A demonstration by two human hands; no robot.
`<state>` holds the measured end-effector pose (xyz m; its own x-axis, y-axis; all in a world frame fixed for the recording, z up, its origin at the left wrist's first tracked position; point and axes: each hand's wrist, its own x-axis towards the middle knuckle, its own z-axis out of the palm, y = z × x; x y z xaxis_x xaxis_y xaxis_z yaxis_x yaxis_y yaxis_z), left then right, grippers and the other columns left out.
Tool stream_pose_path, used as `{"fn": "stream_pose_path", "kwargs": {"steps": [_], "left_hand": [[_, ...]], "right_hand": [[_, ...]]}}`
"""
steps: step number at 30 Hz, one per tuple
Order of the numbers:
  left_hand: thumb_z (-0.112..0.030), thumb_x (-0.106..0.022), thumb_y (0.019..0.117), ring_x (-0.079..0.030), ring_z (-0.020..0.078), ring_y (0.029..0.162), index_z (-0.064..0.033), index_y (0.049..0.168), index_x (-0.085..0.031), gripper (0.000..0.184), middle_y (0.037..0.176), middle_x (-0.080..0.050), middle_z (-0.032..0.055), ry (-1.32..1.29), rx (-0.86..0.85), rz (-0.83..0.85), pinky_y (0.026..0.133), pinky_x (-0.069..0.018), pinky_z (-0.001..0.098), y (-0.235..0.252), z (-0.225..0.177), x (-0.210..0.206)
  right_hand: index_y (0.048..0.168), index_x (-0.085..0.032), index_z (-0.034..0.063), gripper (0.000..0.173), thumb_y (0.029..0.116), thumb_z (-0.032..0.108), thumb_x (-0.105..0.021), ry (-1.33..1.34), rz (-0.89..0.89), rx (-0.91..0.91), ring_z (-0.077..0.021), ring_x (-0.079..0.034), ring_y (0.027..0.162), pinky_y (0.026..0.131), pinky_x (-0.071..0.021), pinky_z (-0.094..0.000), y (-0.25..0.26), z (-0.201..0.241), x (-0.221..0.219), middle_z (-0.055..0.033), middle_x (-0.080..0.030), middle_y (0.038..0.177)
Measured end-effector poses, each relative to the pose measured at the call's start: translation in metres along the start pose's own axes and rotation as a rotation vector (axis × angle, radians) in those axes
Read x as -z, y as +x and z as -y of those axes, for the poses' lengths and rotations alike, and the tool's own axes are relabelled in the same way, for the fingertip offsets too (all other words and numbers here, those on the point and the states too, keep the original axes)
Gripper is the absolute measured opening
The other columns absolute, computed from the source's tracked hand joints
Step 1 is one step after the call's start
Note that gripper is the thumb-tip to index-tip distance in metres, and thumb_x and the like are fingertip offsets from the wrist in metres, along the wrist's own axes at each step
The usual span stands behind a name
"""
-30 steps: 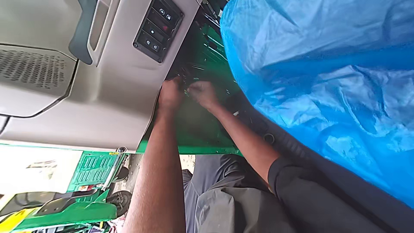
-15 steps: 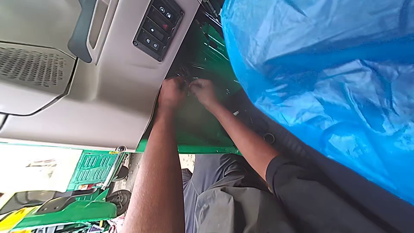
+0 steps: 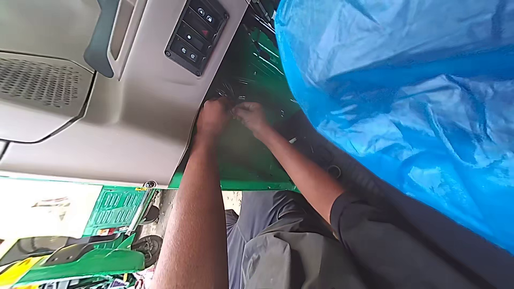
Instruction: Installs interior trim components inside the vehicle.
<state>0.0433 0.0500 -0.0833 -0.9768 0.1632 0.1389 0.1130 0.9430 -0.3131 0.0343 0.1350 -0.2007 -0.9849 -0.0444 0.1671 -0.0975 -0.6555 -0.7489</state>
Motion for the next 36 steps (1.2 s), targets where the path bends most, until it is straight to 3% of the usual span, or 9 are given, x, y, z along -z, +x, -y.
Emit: {"fn": "stream_pose_path", "kwargs": {"steps": [5,12,18,21,25,27,29,32,36], "left_hand": [[-0.017,-0.055,0.1025,-0.067,0.0481,0.100,0.0010,0.104,-0.071,0.024,0.102,-0.069,0.0278,0.087,0.085,0.121,0.084,-0.0509,0.0684,0.001,0.007,0.003],[-0.015,-0.058,0.1022,-0.066,0.0514,0.101,0.0056,0.104,-0.067,0.023,0.106,-0.066,0.0316,0.206,0.230,0.145,0.081,-0.0525,0.0682,-0.033,-0.019,0.011],[-0.008,-0.062,0.0964,-0.070,0.0457,0.088,0.0025,0.099,-0.070,0.013,0.096,-0.069,0.0264,0.232,0.100,0.060,0.073,-0.0568,0.0637,-0.047,-0.012,-0.002],[-0.008,-0.057,0.1015,-0.068,0.0444,0.105,0.0006,0.121,-0.066,0.023,0.119,-0.067,0.0230,0.180,0.000,0.028,0.084,-0.0561,0.0645,-0.088,-0.031,0.012],[-0.019,-0.058,0.0997,-0.072,0.0262,0.094,-0.0136,0.116,-0.075,0.024,0.107,-0.075,0.0076,0.173,-0.314,-0.529,0.076,-0.0575,0.0444,-0.184,-0.034,0.018],[-0.017,-0.067,0.0951,-0.070,0.0269,0.086,-0.0029,0.103,-0.072,0.017,0.093,-0.072,0.0146,0.021,-0.259,-0.898,0.077,-0.0561,0.0432,-0.229,-0.014,0.028],[-0.014,-0.071,0.0950,-0.061,0.0220,0.085,0.0093,0.109,-0.056,0.031,0.098,-0.060,0.0181,-0.313,-0.025,-1.131,0.077,-0.0533,0.0367,-0.242,0.023,0.035],[-0.030,-0.056,0.1024,-0.066,0.0167,0.087,-0.0046,0.127,-0.048,0.036,0.107,-0.059,0.0042,-0.876,0.327,-1.030,0.072,-0.0607,0.0373,-0.225,0.063,0.040],[-0.027,-0.052,0.1062,-0.069,0.0172,0.094,-0.0121,0.115,-0.059,0.019,0.102,-0.068,0.0004,-1.108,0.183,-1.028,0.082,-0.0596,0.0404,-0.190,0.053,0.030]], "right_hand": [[0.117,-0.067,-0.0045,0.022,0.1032,0.012,-0.061,-0.161,-0.098,-0.204,-0.0131,-0.060,0.076,0.072,-0.0531,-0.0313,-0.014,-0.005,0.033,-0.0119,-0.067,0.097],[0.126,-0.064,-0.0048,0.027,0.1065,0.011,-0.054,-0.292,0.016,-0.255,-0.0207,-0.065,0.092,0.084,-0.0551,-0.0375,-0.015,-0.004,0.026,-0.0190,-0.067,0.114],[0.131,-0.059,-0.0084,0.033,0.1081,0.014,-0.052,-0.389,0.035,-0.388,-0.0301,-0.065,0.108,0.097,-0.0522,-0.0446,-0.025,0.000,0.029,-0.0257,-0.064,0.123],[0.134,-0.057,-0.0062,0.034,0.1077,0.014,-0.052,-0.362,0.011,-0.455,-0.0286,-0.065,0.110,0.098,-0.0517,-0.0441,-0.028,0.003,0.028,-0.0240,-0.064,0.126],[0.126,-0.065,-0.0059,0.030,0.1032,0.012,-0.058,-0.504,-0.042,-0.340,-0.0317,-0.067,0.107,0.096,-0.0526,-0.0494,-0.025,0.005,0.035,-0.0238,-0.068,0.119],[0.119,-0.069,-0.0019,0.025,0.1018,0.015,-0.060,-0.622,-0.032,-0.234,-0.0320,-0.068,0.103,0.093,-0.0534,-0.0531,-0.023,0.006,0.041,-0.0208,-0.070,0.112],[0.116,-0.070,0.0025,0.024,0.1003,0.019,-0.063,-0.687,-0.025,-0.157,-0.0297,-0.070,0.100,0.090,-0.0560,-0.0536,-0.025,0.009,0.048,-0.0168,-0.072,0.108],[0.112,-0.073,0.0032,0.021,0.0993,0.017,-0.063,-0.689,-0.069,-0.005,-0.0236,-0.071,0.087,0.081,-0.0592,-0.0476,-0.023,0.018,0.052,-0.0132,-0.074,0.099],[0.113,-0.072,0.0006,0.022,0.1005,0.015,-0.060,-0.739,-0.140,0.030,-0.0239,-0.070,0.083,0.080,-0.0584,-0.0463,-0.011,0.024,0.079,-0.0142,-0.073,0.096]]}}
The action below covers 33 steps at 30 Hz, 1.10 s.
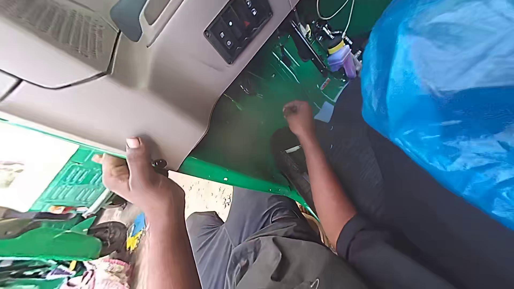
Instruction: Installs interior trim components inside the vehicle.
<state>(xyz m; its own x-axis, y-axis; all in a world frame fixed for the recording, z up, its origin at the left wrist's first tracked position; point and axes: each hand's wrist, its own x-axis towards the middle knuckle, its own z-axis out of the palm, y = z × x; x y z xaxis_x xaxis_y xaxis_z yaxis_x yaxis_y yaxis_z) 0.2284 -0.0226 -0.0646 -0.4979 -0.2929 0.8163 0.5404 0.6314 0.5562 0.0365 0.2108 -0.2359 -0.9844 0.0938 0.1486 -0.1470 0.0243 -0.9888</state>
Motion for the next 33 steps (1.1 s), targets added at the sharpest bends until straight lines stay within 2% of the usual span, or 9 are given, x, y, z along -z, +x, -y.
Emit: {"fn": "stream_pose_path", "kwargs": {"steps": [4,7,11,14,19,22,26,29,33], "left_hand": [[-0.016,-0.058,0.1023,-0.070,0.0206,0.099,-0.0078,0.116,-0.058,0.015,0.105,-0.070,0.0039,-0.150,-0.012,-0.035,0.090,-0.0598,0.0425,-0.002,0.002,-0.009],[-0.013,-0.068,0.0964,-0.070,0.0294,0.105,0.0025,0.120,-0.056,0.030,0.109,-0.070,0.0146,-0.208,-0.022,-0.077,0.095,-0.0581,0.0498,0.000,0.012,-0.008],[-0.019,-0.070,0.0962,-0.067,0.0253,0.110,0.0021,0.132,-0.049,0.046,0.118,-0.066,0.0113,-0.104,0.006,-0.057,0.096,-0.0573,0.0442,-0.010,0.028,0.004],[-0.017,-0.076,0.0900,-0.067,0.0326,0.110,0.0094,0.134,-0.043,0.061,0.119,-0.064,0.0196,-0.067,-0.026,-0.053,0.096,-0.0578,0.0513,-0.011,0.037,0.004],[-0.009,-0.064,0.0980,-0.070,0.0233,0.095,0.0077,0.113,-0.053,0.025,0.099,-0.069,0.0133,-0.190,-0.007,-0.052,0.083,-0.0602,0.0421,-0.017,0.035,-0.013],[-0.006,-0.062,0.0979,-0.069,0.0260,0.087,0.0173,0.099,-0.056,0.024,0.088,-0.068,0.0203,-0.194,-0.077,-0.092,0.076,-0.0590,0.0399,-0.018,0.043,-0.013],[-0.016,-0.067,0.0989,-0.069,0.0162,0.099,-0.0059,0.119,-0.057,0.024,0.099,-0.069,0.0030,-0.486,-0.127,0.054,0.085,-0.0592,0.0363,-0.018,0.072,-0.003],[-0.037,-0.060,0.1026,-0.066,0.0122,0.103,-0.0044,0.128,-0.047,0.044,0.105,-0.066,0.0015,-0.605,-0.078,0.126,0.087,-0.0570,0.0336,-0.015,0.072,-0.006],[-0.010,-0.069,0.0932,-0.066,0.0204,0.099,0.0102,0.122,-0.046,0.043,0.104,-0.062,0.0121,-0.676,-0.170,0.006,0.088,-0.0575,0.0413,-0.009,0.065,-0.027]], "right_hand": [[0.103,-0.075,0.0076,0.015,0.0946,0.018,-0.067,-0.051,-0.041,-0.034,-0.0192,-0.071,0.075,0.072,-0.0598,-0.0436,0.020,-0.037,-0.002,-0.0074,-0.074,0.088],[0.105,-0.075,0.0076,0.015,0.0956,0.018,-0.069,-0.032,0.038,-0.036,-0.0167,-0.069,0.066,0.059,-0.0593,-0.0371,0.026,-0.042,-0.008,-0.0063,-0.074,0.086],[0.104,-0.075,0.0074,0.013,0.0953,0.015,-0.070,-0.071,-0.020,-0.073,-0.0155,-0.068,0.063,0.055,-0.0587,-0.0338,0.028,-0.039,0.009,-0.0053,-0.074,0.086],[0.104,-0.076,0.0080,0.012,0.0957,0.015,-0.069,-0.077,-0.085,-0.071,-0.0145,-0.068,0.063,0.056,-0.0585,-0.0333,0.033,-0.038,0.008,-0.0043,-0.075,0.086],[0.108,-0.075,0.0070,0.014,0.0973,0.013,-0.068,-0.058,-0.150,-0.096,-0.0144,-0.069,0.065,0.054,-0.0591,-0.0317,0.030,-0.052,0.008,-0.0052,-0.075,0.089],[0.104,-0.078,0.0120,0.014,0.0957,0.014,-0.068,-0.258,-0.200,-0.140,-0.0141,-0.072,0.072,0.065,-0.0616,-0.0379,-0.001,-0.060,0.024,-0.0026,-0.076,0.090],[0.102,-0.077,0.0125,0.014,0.0937,0.020,-0.069,-0.573,-0.171,-0.261,-0.0232,-0.073,0.086,0.081,-0.0595,-0.0547,-0.069,-0.077,0.029,-0.0061,-0.076,0.093],[0.105,-0.078,0.0154,0.016,0.0928,0.011,-0.068,-0.739,-0.023,-0.053,-0.0220,-0.072,0.096,0.088,-0.0591,-0.0526,-0.075,-0.095,0.010,-0.0040,-0.075,0.101],[0.116,-0.076,0.0131,0.030,0.0893,0.003,-0.068,-1.035,0.309,0.162,-0.0308,-0.064,0.119,0.104,-0.0498,-0.0539,-0.053,-0.070,-0.031,-0.0108,-0.071,0.122]]}}
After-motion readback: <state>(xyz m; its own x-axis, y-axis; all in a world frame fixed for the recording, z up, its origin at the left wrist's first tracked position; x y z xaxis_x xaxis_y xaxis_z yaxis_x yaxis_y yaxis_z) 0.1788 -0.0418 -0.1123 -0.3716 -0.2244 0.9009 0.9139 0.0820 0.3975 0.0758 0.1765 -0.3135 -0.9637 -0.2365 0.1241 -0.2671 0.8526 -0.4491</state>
